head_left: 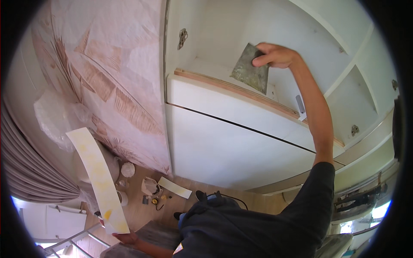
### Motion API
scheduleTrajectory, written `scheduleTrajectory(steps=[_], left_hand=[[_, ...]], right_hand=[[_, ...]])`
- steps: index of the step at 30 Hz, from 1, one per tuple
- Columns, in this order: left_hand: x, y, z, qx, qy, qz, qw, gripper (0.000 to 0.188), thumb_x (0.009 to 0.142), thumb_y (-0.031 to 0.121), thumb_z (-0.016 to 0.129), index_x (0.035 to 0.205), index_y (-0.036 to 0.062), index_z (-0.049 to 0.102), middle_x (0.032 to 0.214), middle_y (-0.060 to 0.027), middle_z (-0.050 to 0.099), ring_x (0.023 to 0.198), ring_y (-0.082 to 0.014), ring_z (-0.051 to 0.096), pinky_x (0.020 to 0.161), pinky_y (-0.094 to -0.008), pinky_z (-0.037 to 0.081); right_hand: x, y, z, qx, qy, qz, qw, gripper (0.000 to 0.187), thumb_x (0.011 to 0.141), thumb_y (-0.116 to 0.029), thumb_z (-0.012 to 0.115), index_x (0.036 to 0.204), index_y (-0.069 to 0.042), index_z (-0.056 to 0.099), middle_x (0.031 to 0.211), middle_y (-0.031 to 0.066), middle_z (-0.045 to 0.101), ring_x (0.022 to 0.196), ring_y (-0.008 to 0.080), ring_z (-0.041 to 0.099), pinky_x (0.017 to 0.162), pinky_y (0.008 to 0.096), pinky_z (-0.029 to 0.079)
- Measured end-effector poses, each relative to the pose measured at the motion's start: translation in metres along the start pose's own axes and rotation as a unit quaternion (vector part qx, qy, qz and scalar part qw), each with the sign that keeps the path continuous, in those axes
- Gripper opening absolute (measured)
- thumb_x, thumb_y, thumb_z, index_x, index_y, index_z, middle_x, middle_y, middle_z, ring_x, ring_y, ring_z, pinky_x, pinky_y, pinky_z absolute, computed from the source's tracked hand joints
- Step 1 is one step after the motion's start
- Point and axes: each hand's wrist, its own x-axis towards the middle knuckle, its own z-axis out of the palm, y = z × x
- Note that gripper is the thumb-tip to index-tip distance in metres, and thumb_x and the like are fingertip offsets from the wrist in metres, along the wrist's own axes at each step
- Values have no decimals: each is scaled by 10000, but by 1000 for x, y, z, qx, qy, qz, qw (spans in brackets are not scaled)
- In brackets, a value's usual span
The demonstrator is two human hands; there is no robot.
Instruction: The person pours a yellow liquid adhesive from a bottle onto a strip of white material and spreads it using a small scraper, then uses a sanding block to smooth the inside edges of a white cabinet shelf.
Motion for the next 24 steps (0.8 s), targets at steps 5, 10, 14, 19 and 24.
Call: scheduleTrajectory(steps=[5,10,14,19,24], left_hand=[[-15,32,3,10,-16,32,999,887,937,415,613,1572,78,95,1588,-121,260,1435,-271,315,1188,-415,249],[10,-8,56,-40,-125,-79,988,910,925,407,640,1572,80,91,1583,-120,273,1427,-270,332,1182,-417,272],[-11,1,72,-45,-46,-60,996,1028,829,364,755,1562,48,108,1547,-130,332,1409,-261,377,1161,-416,325],[-29,1,93,-96,-22,-59,993,992,835,267,749,1560,37,111,1540,-116,351,1394,-242,397,1144,-397,349],[-41,-5,101,-129,-12,-38,991,901,863,121,681,1568,64,123,1535,-90,358,1394,-205,383,1151,-388,315]], right_hand=[[-3,-61,94,-277,217,-117,929,441,897,-285,705,1197,27,624,1125,69,655,1048,130,575,926,304,446],[-13,-33,232,-222,140,-175,949,244,910,-61,634,1131,35,669,1003,104,713,889,137,652,820,292,510],[58,-16,360,-128,-13,-333,934,247,914,4,583,1144,-10,672,946,140,700,835,189,673,750,298,514],[115,-10,441,-224,-14,-417,881,255,914,-45,578,1146,-99,672,948,114,694,831,264,660,686,358,524],[128,-5,486,-304,-18,-472,827,306,847,-25,598,1129,-114,678,936,86,692,854,258,666,685,377,537]])
